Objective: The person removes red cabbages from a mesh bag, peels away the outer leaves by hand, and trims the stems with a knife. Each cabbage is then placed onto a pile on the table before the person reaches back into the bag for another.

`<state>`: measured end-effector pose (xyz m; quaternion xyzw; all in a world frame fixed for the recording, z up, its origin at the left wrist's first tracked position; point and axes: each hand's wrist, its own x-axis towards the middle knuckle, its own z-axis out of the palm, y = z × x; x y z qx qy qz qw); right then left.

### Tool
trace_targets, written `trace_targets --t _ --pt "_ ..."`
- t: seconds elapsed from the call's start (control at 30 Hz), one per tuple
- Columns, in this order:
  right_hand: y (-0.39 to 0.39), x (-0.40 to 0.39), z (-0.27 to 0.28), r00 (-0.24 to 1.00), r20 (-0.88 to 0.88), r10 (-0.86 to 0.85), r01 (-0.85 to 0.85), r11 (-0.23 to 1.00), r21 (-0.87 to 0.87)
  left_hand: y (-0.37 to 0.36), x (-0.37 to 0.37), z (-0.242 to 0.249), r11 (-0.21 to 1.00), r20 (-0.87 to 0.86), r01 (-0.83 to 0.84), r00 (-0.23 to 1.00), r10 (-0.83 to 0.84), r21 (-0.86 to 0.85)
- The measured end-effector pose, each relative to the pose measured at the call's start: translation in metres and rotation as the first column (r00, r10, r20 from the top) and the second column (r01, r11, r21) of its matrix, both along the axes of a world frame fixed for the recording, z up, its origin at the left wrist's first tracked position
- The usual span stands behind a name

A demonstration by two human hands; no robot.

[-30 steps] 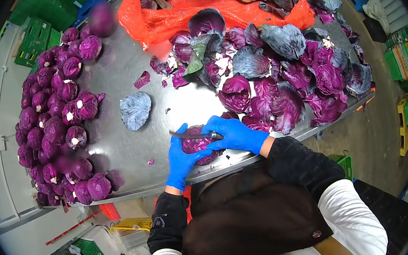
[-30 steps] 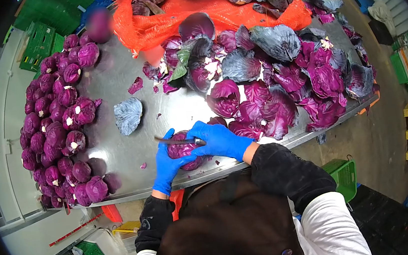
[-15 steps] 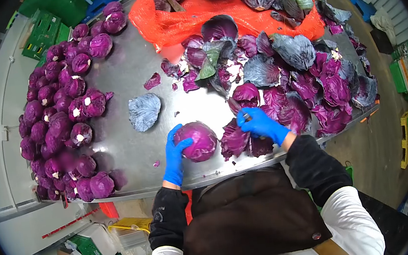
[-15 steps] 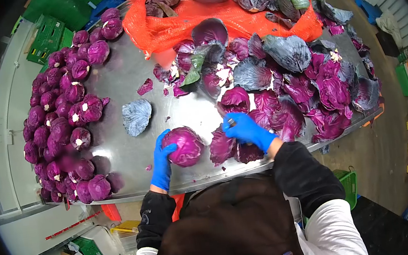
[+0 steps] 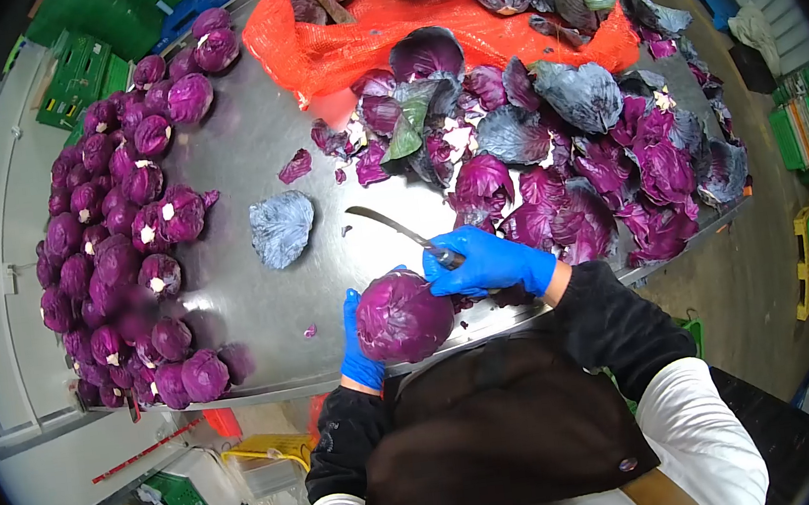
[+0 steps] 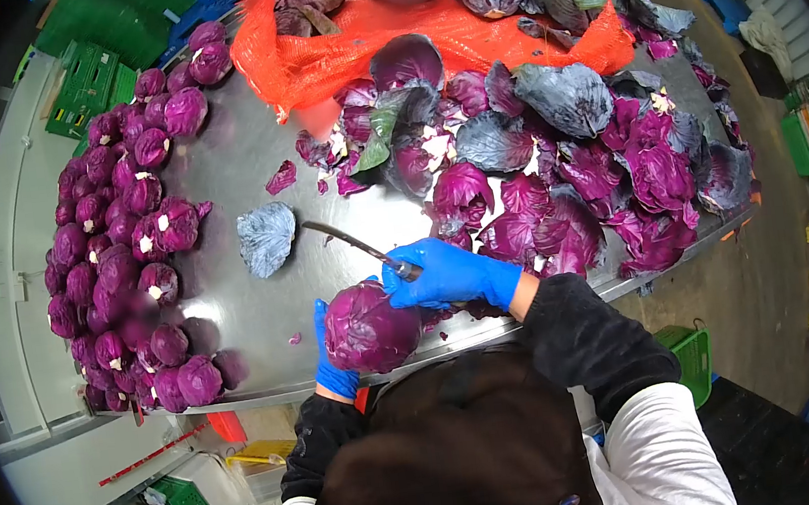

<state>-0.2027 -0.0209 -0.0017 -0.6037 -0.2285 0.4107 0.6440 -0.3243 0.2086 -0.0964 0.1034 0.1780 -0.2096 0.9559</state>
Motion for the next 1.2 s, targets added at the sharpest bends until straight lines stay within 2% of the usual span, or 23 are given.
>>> trace_targets --t 0.03,0.07,0.1,0.17,0.23,0.27,0.3,0.33,0.4,0.43,0.47,0.5,0.57,0.67,0.7,0.73,0.77,0.83,0.93,0.97,1.03,1.17,1.2 --pt "-0.006 -0.001 0.007 0.969 -0.240 0.060 -0.056 0.998 0.024 -0.001 -0.006 -0.001 0.999 -0.069 -0.028 0.997 0.027 -0.018" --pt "-0.010 -0.004 0.010 0.962 -0.273 0.004 0.020 0.996 0.087 -0.009 -0.003 0.018 0.958 -0.183 -0.016 0.980 0.071 0.285" --pt "-0.017 -0.003 0.013 0.962 -0.271 0.011 0.014 0.996 0.089 -0.007 0.000 0.016 0.958 -0.182 -0.022 0.980 0.077 0.287" --pt "-0.036 0.002 0.017 0.824 -0.535 -0.186 0.255 0.965 0.057 -0.005 0.000 0.004 0.970 -0.051 -0.175 0.984 0.169 -0.168" --pt "-0.047 0.014 -0.004 0.730 -0.589 -0.346 0.588 0.757 0.285 -0.002 0.000 0.000 0.985 -0.021 -0.170 0.985 0.169 -0.035" --pt "-0.046 0.024 -0.002 0.589 -0.461 -0.664 0.765 0.642 0.055 -0.002 -0.001 0.000 0.982 0.075 -0.180 0.980 0.184 -0.059" --pt "-0.049 0.031 -0.008 0.602 -0.070 -0.796 0.783 0.605 -0.147 -0.003 -0.003 0.001 0.979 0.166 -0.185 0.966 0.197 -0.084" --pt "-0.044 0.026 -0.016 0.595 -0.071 -0.800 0.787 0.599 -0.146 -0.004 -0.002 0.001 0.981 0.166 -0.177 0.968 0.189 -0.082" --pt "-0.016 0.012 -0.015 0.852 0.204 -0.482 0.480 0.875 0.062 -0.006 0.001 0.000 0.986 0.113 -0.154 0.981 0.160 -0.064" --pt "-0.008 0.002 0.000 0.930 0.124 -0.346 0.354 0.934 -0.051 -0.006 0.000 0.001 0.990 0.080 -0.134 0.987 0.138 -0.052" --pt "0.004 -0.006 0.002 0.950 0.180 -0.254 0.277 0.954 -0.113 -0.002 0.004 -0.007 0.949 -0.049 -0.164 0.986 0.157 -0.268" --pt "0.011 -0.007 0.026 0.964 0.222 -0.146 0.184 0.970 -0.160 -0.001 0.006 -0.007 0.951 -0.048 -0.158 0.987 0.151 -0.266" --pt "0.024 -0.010 0.009 0.844 0.532 -0.072 0.138 0.987 -0.084 0.000 0.008 -0.005 0.998 -0.003 0.023 1.000 -0.023 0.061" --pt "0.019 -0.001 0.003 0.934 0.319 0.158 -0.113 0.981 -0.156 -0.001 0.007 -0.005 0.993 -0.095 0.007 0.995 0.004 0.116" --pt "0.016 -0.003 0.003 0.935 0.318 0.160 -0.114 0.981 -0.157 -0.001 0.005 -0.006 0.990 -0.142 -0.002 0.990 0.022 0.143" --pt "0.012 -0.005 0.004 0.981 0.161 0.112 -0.097 0.990 -0.102 0.000 0.003 -0.006 0.997 -0.123 -0.046 0.992 0.038 -0.063" --pt "0.011 -0.005 0.004 0.998 -0.001 0.067 -0.067 0.997 -0.050 0.002 0.003 -0.007 0.997 -0.121 -0.048 0.992 0.040 -0.064" --pt "0.012 -0.005 -0.005 0.999 0.032 -0.032 0.034 0.996 -0.079 0.004 0.001 -0.009 0.999 -0.080 -0.039 0.996 0.037 -0.023" --pt "0.019 -0.008 -0.020 0.856 0.511 -0.077 0.118 0.992 -0.048 0.007 0.004 0.006 0.973 -0.162 0.049 0.987 -0.013 0.224" --pt "0.018 -0.007 -0.016 0.856 0.511 -0.077 0.118 0.992 -0.049 0.008 0.003 0.005 0.973 -0.162 0.049 0.987 -0.013 0.224" --pt "0.015 -0.004 -0.005 0.949 0.301 0.096 -0.030 0.976 -0.216 0.010 0.001 0.003 0.977 -0.166 0.069 0.986 -0.035 0.202" --pt "0.011 -0.004 -0.004 0.976 0.149 0.158 -0.123 0.968 -0.221 0.004 -0.004 0.005 0.949 -0.179 0.124 0.981 -0.073 0.291" --pt "0.007 -0.004 0.002 0.992 -0.002 0.123 -0.122 0.982 -0.142 0.001 -0.004 0.005 0.986 -0.083 0.095 0.993 -0.084 0.135"
